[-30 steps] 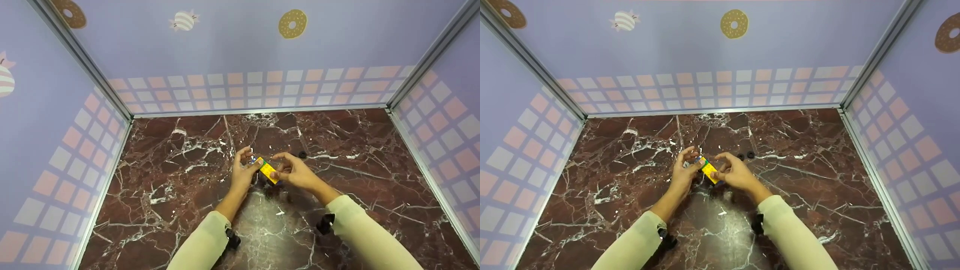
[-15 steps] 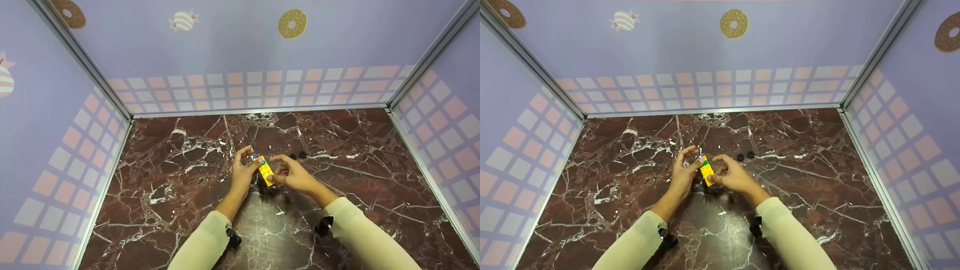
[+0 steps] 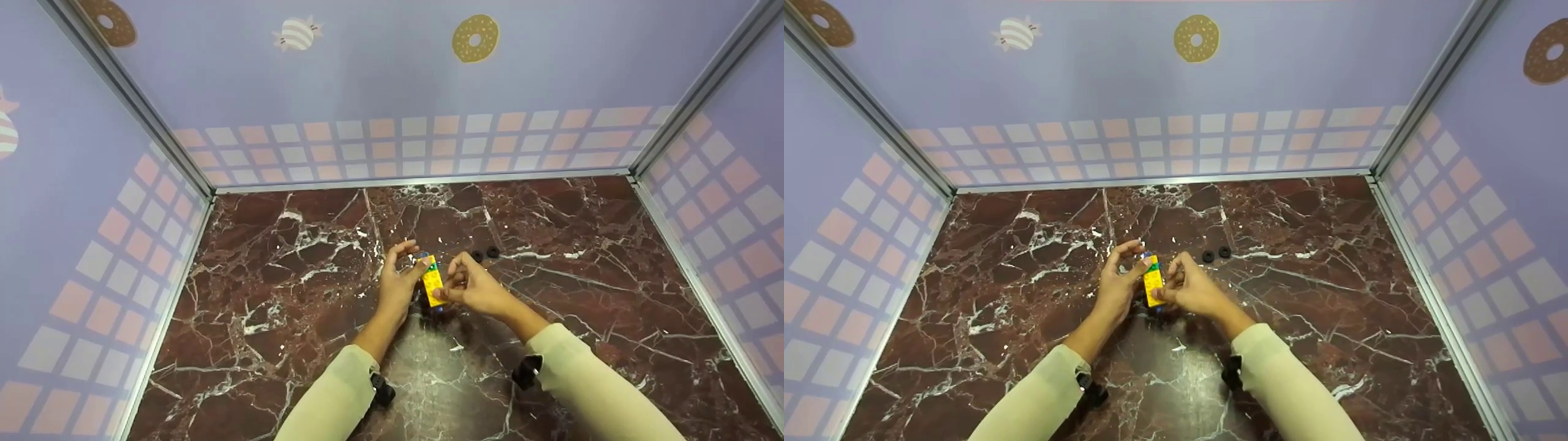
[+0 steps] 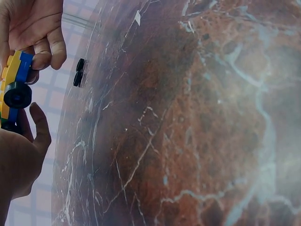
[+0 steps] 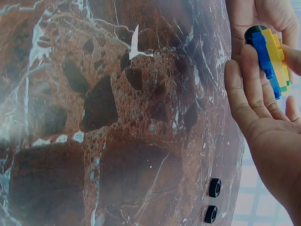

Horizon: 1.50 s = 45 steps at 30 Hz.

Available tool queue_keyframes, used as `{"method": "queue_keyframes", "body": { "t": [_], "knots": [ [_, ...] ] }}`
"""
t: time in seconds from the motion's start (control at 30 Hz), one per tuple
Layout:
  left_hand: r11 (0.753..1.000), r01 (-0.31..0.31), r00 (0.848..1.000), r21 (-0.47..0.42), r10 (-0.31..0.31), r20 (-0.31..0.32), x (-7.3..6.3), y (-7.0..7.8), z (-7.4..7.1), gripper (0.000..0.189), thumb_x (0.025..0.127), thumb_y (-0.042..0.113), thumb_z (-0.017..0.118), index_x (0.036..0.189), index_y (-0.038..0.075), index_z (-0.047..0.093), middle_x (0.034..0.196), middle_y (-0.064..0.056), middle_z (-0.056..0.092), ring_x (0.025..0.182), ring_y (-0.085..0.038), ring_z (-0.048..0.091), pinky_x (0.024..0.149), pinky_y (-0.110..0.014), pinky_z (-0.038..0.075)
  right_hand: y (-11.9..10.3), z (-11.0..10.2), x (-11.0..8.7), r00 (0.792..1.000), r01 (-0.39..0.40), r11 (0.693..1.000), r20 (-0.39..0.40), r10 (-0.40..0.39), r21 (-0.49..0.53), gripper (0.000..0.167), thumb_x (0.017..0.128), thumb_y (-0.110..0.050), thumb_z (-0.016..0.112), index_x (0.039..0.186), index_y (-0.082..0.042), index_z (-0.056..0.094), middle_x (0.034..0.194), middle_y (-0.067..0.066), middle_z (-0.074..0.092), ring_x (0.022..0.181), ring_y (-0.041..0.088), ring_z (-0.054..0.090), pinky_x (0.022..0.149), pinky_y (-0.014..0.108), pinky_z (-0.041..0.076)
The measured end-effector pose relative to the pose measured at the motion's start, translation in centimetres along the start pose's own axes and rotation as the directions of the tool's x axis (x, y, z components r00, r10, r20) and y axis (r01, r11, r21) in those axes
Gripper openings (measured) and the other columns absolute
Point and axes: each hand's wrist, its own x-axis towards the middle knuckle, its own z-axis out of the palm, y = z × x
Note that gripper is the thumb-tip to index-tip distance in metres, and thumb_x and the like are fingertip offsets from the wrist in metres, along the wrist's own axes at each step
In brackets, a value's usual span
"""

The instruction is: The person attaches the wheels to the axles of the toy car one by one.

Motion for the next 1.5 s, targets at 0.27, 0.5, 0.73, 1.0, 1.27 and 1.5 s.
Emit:
{"method": "queue_keyframes", "body": {
  "t": [0.27, 0.5, 0.73, 1.0, 1.27, 1.5],
  "knots": [
    [1.000, 0.019, 0.999, 0.003, -0.019, 0.037, -0.19, -0.03, 0.07, 0.043, 0.100, 0.006, 0.080, 0.139, -0.004, 0.064, 0.144, -0.022, 0.063, 0.130, -0.033, 0.062, 0.101, -0.024, 0.060, 0.18, 0.43, 0.11, 1.000, 0.002, 0.999, -0.020, -0.001, 0.044, 0.048, 0.097, 0.003, 0.080, 0.116, 0.000, 0.036, 0.095, 0.011, 0.070, 0.079, 0.025, 0.078, 0.081, 0.060, 0.071],
    [0.997, 0.073, 0.994, -0.032, -0.070, 0.079, -0.42, 0.14, 0.13, 0.043, 0.099, 0.008, 0.081, 0.136, -0.005, 0.064, 0.142, -0.016, 0.062, 0.099, -0.017, 0.068, 0.083, -0.021, 0.063, -0.02, 0.70, 0.24, 0.998, -0.007, 0.997, -0.055, 0.011, 0.080, 0.049, 0.096, 0.005, 0.080, 0.114, -0.005, 0.035, 0.096, 0.011, 0.068, 0.079, 0.025, 0.079, 0.085, 0.066, 0.069],
    [0.995, 0.095, 0.988, -0.019, -0.092, 0.125, -0.41, 0.00, 0.08, 0.045, 0.098, 0.007, 0.083, 0.139, 0.001, 0.066, 0.141, -0.016, 0.062, 0.101, -0.019, 0.069, 0.086, -0.025, 0.064, 0.34, 0.51, 0.38, 0.997, 0.003, 0.997, -0.073, 0.002, 0.076, 0.050, 0.095, 0.006, 0.081, 0.113, -0.005, 0.035, 0.094, 0.012, 0.070, 0.075, 0.021, 0.078, 0.082, 0.060, 0.071],
    [0.997, 0.068, 0.983, 0.033, -0.073, 0.167, -0.31, -0.39, -0.10, 0.045, 0.097, 0.007, 0.083, 0.139, 0.003, 0.067, 0.139, -0.016, 0.064, 0.107, -0.019, 0.069, 0.090, -0.025, 0.064, 0.62, 0.43, 0.42, 0.996, 0.001, 0.995, -0.084, 0.007, 0.098, 0.050, 0.094, 0.008, 0.081, 0.112, -0.004, 0.036, 0.095, 0.013, 0.070, 0.076, 0.019, 0.077, 0.082, 0.058, 0.071],
    [0.998, 0.046, 0.981, 0.031, -0.051, 0.186, -0.35, -0.35, -0.23, 0.030, 0.096, 0.004, 0.083, 0.122, -0.004, 0.069, 0.128, -0.010, 0.069, 0.107, -0.017, 0.066, 0.086, -0.022, 0.062, 0.48, 0.50, 0.41, 0.997, 0.004, 0.993, -0.080, 0.005, 0.115, 0.049, 0.095, 0.009, 0.079, 0.112, -0.004, 0.035, 0.093, 0.010, 0.068, 0.077, 0.019, 0.077, 0.080, 0.050, 0.073],
    [0.998, 0.045, 0.981, 0.034, -0.050, 0.187, -0.37, -0.31, -0.30, 0.033, 0.096, 0.002, 0.082, 0.123, -0.007, 0.066, 0.134, -0.014, 0.066, 0.106, -0.016, 0.067, 0.086, -0.021, 0.063, 0.55, 0.50, 0.41, 0.997, 0.007, 0.993, -0.077, 0.002, 0.119, 0.048, 0.095, 0.009, 0.079, 0.111, -0.005, 0.036, 0.095, 0.010, 0.069, 0.079, 0.018, 0.078, 0.079, 0.048, 0.073]
  ]
}}
